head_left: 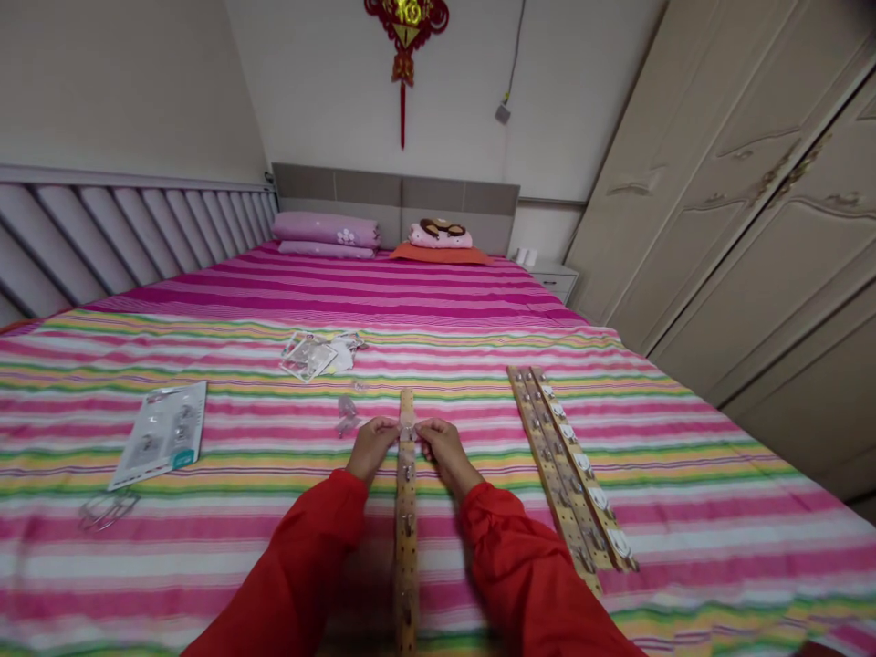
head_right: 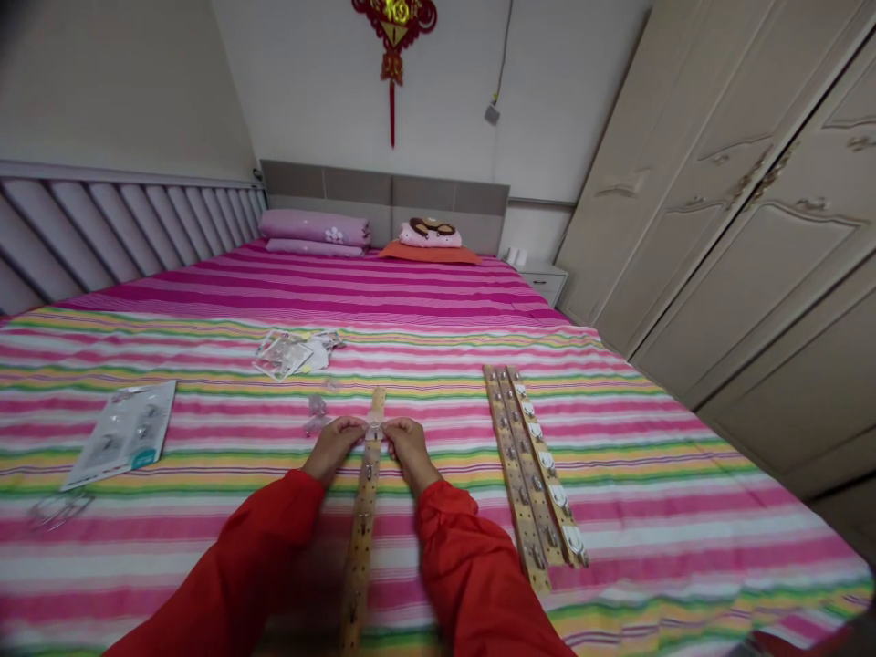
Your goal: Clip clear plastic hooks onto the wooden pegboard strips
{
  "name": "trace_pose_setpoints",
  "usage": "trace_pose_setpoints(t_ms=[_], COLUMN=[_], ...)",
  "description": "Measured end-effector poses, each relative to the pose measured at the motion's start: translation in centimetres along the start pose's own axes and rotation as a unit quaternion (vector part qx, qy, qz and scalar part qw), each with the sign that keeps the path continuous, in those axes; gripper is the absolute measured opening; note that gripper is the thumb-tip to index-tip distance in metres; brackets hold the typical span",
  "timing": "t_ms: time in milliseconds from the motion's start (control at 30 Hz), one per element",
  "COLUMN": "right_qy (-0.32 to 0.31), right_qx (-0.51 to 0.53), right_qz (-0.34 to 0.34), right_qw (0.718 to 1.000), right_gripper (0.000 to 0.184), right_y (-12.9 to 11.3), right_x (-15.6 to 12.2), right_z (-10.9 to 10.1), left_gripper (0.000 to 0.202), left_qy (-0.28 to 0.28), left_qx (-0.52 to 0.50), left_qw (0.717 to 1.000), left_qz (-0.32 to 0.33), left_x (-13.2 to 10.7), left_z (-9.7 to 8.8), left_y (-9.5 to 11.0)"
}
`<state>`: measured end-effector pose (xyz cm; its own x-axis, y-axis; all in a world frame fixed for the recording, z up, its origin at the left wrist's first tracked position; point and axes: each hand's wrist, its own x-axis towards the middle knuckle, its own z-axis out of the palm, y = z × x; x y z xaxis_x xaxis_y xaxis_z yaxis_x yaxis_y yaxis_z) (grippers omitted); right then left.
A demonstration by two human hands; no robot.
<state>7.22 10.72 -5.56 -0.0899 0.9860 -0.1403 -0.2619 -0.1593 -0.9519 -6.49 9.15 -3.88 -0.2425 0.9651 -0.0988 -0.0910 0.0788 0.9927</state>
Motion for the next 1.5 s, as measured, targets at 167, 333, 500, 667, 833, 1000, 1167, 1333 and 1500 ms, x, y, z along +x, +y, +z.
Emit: trace_pose_setpoints(t_ms=[167,333,500,667,833,1000,1167,1333,1500], right_qy=[0.026,0.039,0.044,0.048,0.053,0.051,0.049,0.048,0.034], right_qx=[-0.001,-0.004,-0.009,-0.012,-0.014,-0.018,-0.019,-0.008,0.025], right_qz=[-0.002,-0.002,-0.004,-0.010,-0.017,-0.010,-0.004,-0.021,-0.051], right_qw=[1.000,0.999,0.999,0.999,0.998,0.998,0.999,0.999,0.998], right_gripper=[0.016,0.016,0.016,0.016,0.016,0.016,0.017,0.024,0.028], right_y=[0.8,1.2,1.4,1.6,2.0,2.3,2.5,2.6,2.2], right_x=[0.1,0.4,0.4,0.4,0.6,0.7,1.1,0.9,-0.1], right_z=[0.2,0.3,0.3,0.3,0.3,0.1,0.0,0.1,-0.6], left_gripper=[0.026,0.025,0.024,0.022,0.024,0.026,0.026,0.027,0.029], left_qy=[0.004,0.009,0.014,0.021,0.030,0.041,0.046,0.049,0.039], left_qx=[0.007,0.015,0.019,0.023,0.024,0.026,0.029,0.042,0.055], left_qw=[1.000,1.000,1.000,0.999,0.999,0.999,0.998,0.998,0.997], left_qz=[-0.003,-0.008,-0.011,-0.012,-0.009,-0.012,-0.015,-0.001,0.032], left_x=[0.2,0.5,0.8,1.0,1.0,1.2,1.6,1.1,-0.8], left_z=[0.0,0.0,0.0,0.0,0.1,0.0,0.0,0.1,-1.4], left_y=[-0.7,-1.2,-1.7,-2.0,-2.4,-3.0,-3.6,-3.1,-2.0])
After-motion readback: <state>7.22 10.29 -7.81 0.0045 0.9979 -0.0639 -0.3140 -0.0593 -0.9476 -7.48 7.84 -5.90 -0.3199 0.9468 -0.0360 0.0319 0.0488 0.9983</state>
